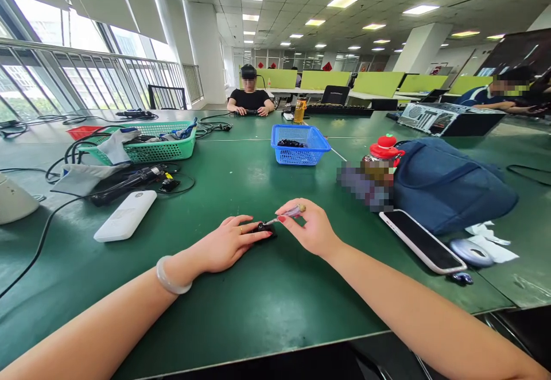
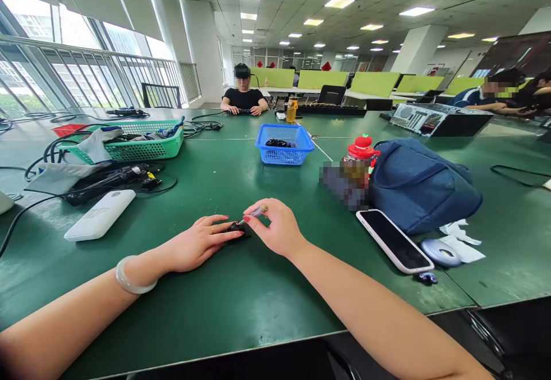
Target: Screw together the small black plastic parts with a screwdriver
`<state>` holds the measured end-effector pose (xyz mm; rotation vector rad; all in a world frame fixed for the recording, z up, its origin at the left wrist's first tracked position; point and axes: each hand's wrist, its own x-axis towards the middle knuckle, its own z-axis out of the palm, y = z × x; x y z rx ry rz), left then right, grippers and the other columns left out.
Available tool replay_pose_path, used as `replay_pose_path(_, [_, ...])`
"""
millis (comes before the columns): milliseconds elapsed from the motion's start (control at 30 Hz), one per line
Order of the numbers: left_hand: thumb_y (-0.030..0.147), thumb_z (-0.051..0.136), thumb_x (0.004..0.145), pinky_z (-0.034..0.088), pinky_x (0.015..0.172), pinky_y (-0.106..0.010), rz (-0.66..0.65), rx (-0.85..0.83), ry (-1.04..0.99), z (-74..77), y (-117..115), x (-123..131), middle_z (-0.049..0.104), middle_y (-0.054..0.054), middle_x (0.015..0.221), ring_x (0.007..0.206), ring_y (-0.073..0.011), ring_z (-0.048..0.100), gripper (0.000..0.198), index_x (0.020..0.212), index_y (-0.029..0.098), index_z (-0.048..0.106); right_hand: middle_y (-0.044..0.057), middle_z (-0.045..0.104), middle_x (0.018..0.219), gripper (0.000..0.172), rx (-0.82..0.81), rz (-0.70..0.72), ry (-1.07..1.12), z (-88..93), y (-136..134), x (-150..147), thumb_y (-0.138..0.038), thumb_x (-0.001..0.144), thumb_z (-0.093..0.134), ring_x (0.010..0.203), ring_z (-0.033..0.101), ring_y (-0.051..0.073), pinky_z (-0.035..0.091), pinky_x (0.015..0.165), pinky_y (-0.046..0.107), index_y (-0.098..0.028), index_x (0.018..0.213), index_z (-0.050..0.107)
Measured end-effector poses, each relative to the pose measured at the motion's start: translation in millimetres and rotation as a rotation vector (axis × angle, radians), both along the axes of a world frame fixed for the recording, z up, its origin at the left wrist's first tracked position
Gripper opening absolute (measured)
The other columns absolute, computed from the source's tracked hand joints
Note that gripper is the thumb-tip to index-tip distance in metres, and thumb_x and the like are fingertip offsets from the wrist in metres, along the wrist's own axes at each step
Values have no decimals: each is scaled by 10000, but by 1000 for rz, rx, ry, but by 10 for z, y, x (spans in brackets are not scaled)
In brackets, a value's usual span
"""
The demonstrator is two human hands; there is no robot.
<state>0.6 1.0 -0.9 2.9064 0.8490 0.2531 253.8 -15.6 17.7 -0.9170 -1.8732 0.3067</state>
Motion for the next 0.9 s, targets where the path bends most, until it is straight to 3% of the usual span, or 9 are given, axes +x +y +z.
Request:
replay_pose_path(100, [253, 338, 1011, 352, 1100, -518, -3, -6, 2, 7, -1, 3, 491, 14, 1482, 1352, -292, 394, 488, 1470, 408, 397, 42, 725, 929, 98, 27, 19, 74, 1, 13, 12, -300, 917, 598, 888, 686, 202, 545, 835, 369, -240, 947, 669])
replay_pose_path(233, [261, 340, 1013, 341, 1106, -524, -4, -1, -5, -3, 2, 1, 481, 12, 1489, 1363, -295, 382, 488, 1473, 415, 389, 40, 731, 944, 132, -21, 31, 82, -9, 9, 13, -255, 914, 603, 910, 693, 214, 538, 878, 411, -248, 1045, 616])
replay_pose_path(467, [254, 335, 1016, 334, 1115, -509, 2, -26, 11, -5, 4, 0, 480, 27, 1491, 1373, -288, 372, 490, 1478, 409, 381, 49, 698, 936, 64, 47, 35, 39, 0, 24, 31, -203, 918, 556, 980, 647, 230, 507, 920, 444, -241, 930, 606])
replay_pose_path(667, [252, 343, 1011, 336, 1112, -515, 9, -23, 7, -4, 4, 2, 478, 20, 1492, 1367, -292, 379, 486, 1470, 402, 399, 44, 678, 857, 51, 98, -29, -20, 3, 37, 62, -247, 847, 671, 984, 611, 255, 482, 923, 472, -243, 816, 631])
replay_pose_path(800, [260, 345, 1012, 338, 1113, -511, 3, -19, 5, -19, 5, -1, 472, 21, 1498, 1371, -291, 377, 480, 1468, 395, 405, 64, 680, 924, 67, 32, -7, -47, -52, 46, 41, -278, 822, 729, 1064, 596, 270, 509, 897, 464, -249, 846, 674])
replay_pose_path(900, [264, 347, 1010, 341, 1111, -518, 12, -15, 1, -18, 5, 4, 484, 12, 1489, 1364, -291, 384, 474, 1463, 387, 418, 59, 691, 947, 76, 14, 56, -62, -64, 37, 23, -208, 838, 698, 1077, 601, 260, 504, 923, 468, -256, 892, 677])
